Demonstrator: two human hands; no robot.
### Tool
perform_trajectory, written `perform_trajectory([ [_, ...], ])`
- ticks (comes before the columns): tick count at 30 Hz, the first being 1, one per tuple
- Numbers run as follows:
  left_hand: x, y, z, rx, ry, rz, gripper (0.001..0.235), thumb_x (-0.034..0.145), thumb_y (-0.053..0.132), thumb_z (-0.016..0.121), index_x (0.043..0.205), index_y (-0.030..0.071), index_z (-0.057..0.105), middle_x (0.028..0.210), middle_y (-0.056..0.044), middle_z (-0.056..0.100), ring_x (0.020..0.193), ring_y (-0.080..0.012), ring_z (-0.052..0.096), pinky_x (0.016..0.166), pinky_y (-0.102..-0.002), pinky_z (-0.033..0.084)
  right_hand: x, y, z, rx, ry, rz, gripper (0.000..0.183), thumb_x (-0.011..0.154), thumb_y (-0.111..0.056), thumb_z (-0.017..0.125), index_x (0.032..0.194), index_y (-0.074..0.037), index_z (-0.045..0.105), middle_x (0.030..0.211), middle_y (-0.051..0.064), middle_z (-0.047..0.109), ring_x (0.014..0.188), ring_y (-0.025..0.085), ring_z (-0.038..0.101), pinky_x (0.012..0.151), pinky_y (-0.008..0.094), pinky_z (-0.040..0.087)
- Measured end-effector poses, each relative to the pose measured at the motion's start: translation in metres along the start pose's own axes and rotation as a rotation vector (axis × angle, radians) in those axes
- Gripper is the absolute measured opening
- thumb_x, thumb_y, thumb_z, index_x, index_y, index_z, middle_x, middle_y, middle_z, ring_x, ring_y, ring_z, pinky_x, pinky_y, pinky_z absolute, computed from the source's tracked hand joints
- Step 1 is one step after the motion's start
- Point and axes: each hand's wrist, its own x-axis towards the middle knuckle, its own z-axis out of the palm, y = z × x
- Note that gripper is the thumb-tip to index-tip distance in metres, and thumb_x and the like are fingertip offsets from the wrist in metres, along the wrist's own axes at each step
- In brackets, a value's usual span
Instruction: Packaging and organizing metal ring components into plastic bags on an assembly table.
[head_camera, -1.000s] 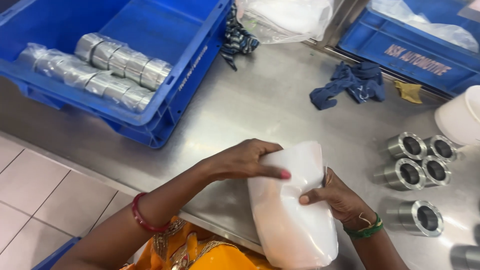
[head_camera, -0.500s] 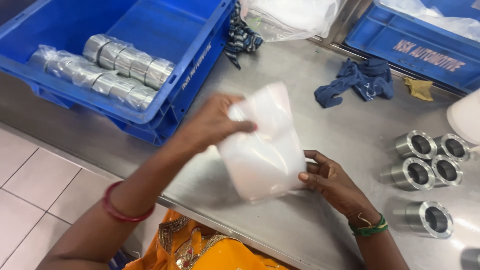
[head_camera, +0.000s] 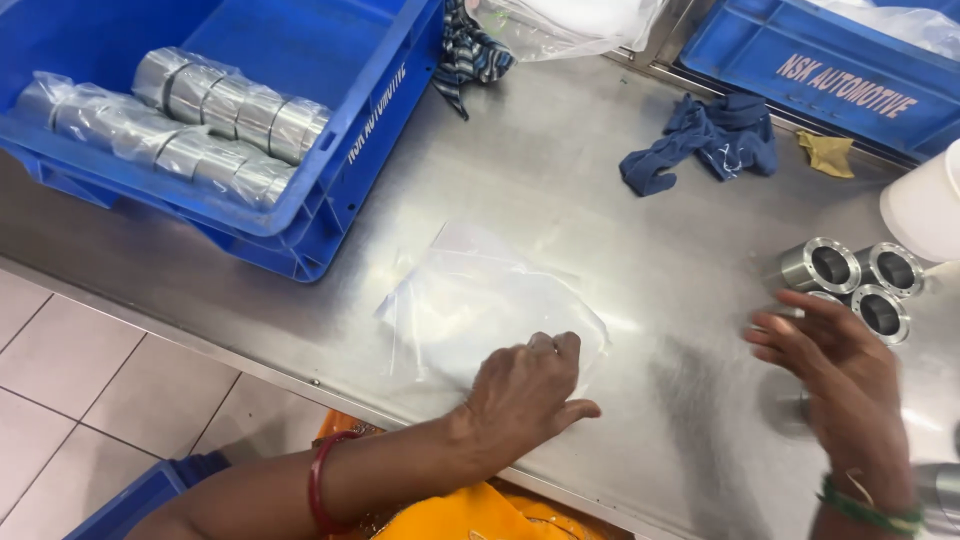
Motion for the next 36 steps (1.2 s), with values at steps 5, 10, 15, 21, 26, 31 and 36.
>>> perform_trajectory([
  [5,-0.007,-0.007,-0.022,-0.251,0.058,0.091,0.057,0.08,0.051,0.078,0.089,-0.003,0.06,0.066,-0.014,0.061,0.067,-0.0243,0.061,0.045,-0.038,0.054,-0.021,0.047,-0.066,-0.784,0.567,-0.001,0.072,0.09,-0.034,0.083,0.145,0.004,0.058,0.135,0.025,0.06,0.107,0.04,0.064,0.08,0.047,0.055],
  [10,-0.005,-0.011,-0.004,-0.219,0.034,0.032,0.045,0.077,0.032,0.077,0.097,-0.003,0.057,0.077,-0.017,0.061,0.07,-0.0266,0.061,0.044,-0.037,0.056,-0.017,0.049,-0.057,-1.199,0.34,0.349,0.098,0.08,-0.052,0.088,0.144,0.012,0.049,0.112,0.034,0.069,0.107,0.046,0.067,0.083,0.055,0.058],
  [15,0.009,-0.018,0.003,-0.18,-0.117,-0.062,0.022,0.091,0.019,0.067,0.096,0.0,0.057,0.075,-0.015,0.063,0.069,-0.0251,0.064,0.051,-0.039,0.057,-0.008,0.099,-0.052,-1.187,0.341,0.267,0.096,0.074,-0.053,0.09,0.142,0.009,0.062,0.106,0.024,0.077,0.094,0.038,0.078,0.096,0.051,0.059],
  [21,0.012,-0.029,0.011,-0.259,-0.012,0.069,0.016,0.095,0.015,0.064,0.094,0.0,0.061,0.076,-0.016,0.067,0.07,-0.0272,0.065,0.056,-0.041,0.055,-0.031,0.057,0.049,-1.079,0.17,0.207,0.086,0.064,-0.044,0.094,0.134,-0.002,0.066,0.102,0.015,0.079,0.088,0.027,0.078,0.098,0.045,0.059],
  [26,0.015,-0.029,0.023,-0.544,-0.058,0.031,0.009,0.096,0.008,0.059,0.092,0.001,0.063,0.08,-0.013,0.069,0.068,-0.025,0.067,0.061,-0.038,0.057,-0.025,0.037,0.069,-0.738,0.024,0.166,0.086,0.064,-0.041,0.086,0.142,-0.014,0.06,0.123,0.008,0.07,0.103,0.022,0.072,0.091,0.034,0.062],
  [31,0.018,-0.025,0.012,-0.662,-0.057,-0.002,0.012,0.093,0.015,0.063,0.089,0.006,0.069,0.076,-0.01,0.075,0.064,-0.0218,0.07,0.065,-0.036,0.056,-0.012,0.028,0.07,0.254,-0.194,0.248,0.084,0.063,-0.034,0.089,0.135,-0.004,0.057,0.111,0.018,0.068,0.101,0.03,0.069,0.086,0.038,0.06],
  [36,0.024,-0.037,0.034,-0.662,-0.096,-0.043,0.019,0.098,0.022,0.06,0.089,0.006,0.067,0.066,-0.012,0.071,0.056,-0.0235,0.068,0.058,-0.037,0.052,-0.016,0.003,0.113,0.278,-0.462,0.311,0.076,0.058,-0.038,0.092,0.117,-0.006,0.055,0.099,0.02,0.074,0.094,0.029,0.072,0.082,0.035,0.062],
])
